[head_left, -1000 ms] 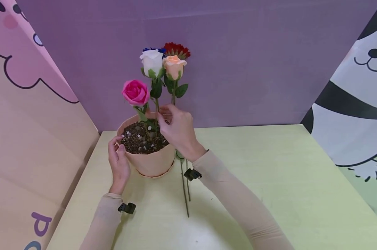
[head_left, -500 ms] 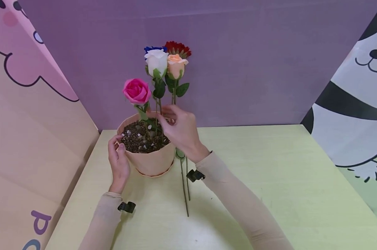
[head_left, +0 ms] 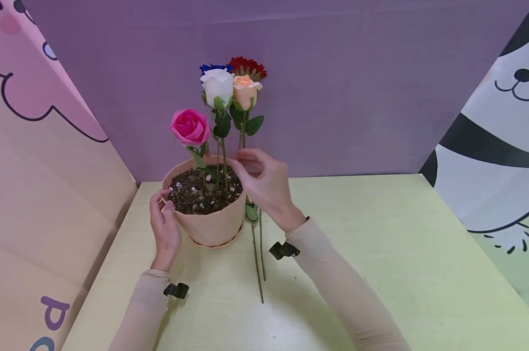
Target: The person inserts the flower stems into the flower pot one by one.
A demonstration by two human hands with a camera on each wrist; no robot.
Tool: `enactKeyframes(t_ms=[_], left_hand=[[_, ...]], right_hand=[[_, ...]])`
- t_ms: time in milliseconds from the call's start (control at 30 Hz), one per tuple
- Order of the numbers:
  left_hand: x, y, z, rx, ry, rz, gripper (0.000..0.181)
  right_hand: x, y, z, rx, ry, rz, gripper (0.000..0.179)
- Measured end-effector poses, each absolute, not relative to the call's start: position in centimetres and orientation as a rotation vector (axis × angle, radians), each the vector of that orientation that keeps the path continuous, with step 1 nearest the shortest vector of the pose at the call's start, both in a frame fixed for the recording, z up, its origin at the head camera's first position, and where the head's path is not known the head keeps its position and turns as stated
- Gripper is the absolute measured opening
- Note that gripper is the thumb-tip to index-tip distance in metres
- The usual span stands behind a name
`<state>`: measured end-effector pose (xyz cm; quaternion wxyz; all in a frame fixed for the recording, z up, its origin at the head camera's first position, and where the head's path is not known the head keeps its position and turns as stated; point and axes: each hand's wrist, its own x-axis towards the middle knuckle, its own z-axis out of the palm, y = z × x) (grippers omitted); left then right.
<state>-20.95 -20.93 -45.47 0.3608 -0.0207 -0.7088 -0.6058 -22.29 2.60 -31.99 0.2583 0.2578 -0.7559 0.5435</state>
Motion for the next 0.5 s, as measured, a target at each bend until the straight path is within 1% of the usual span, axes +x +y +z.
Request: enactKeyframes(t_ms=[267,500], left_hand=[[-20.9,-20.9,-45.6,-0.05,-1.831,-1.569,0.038],[-21.1,-21.1,-45.6,-0.057,-1.824,-1.575,0.037]], right_hand=[[-22.8,4.9,-33.2,0.642,-1.989,1.581,0.023],[-24.1,6.7,-35.6,0.517,-2.011,1.546,0.018]])
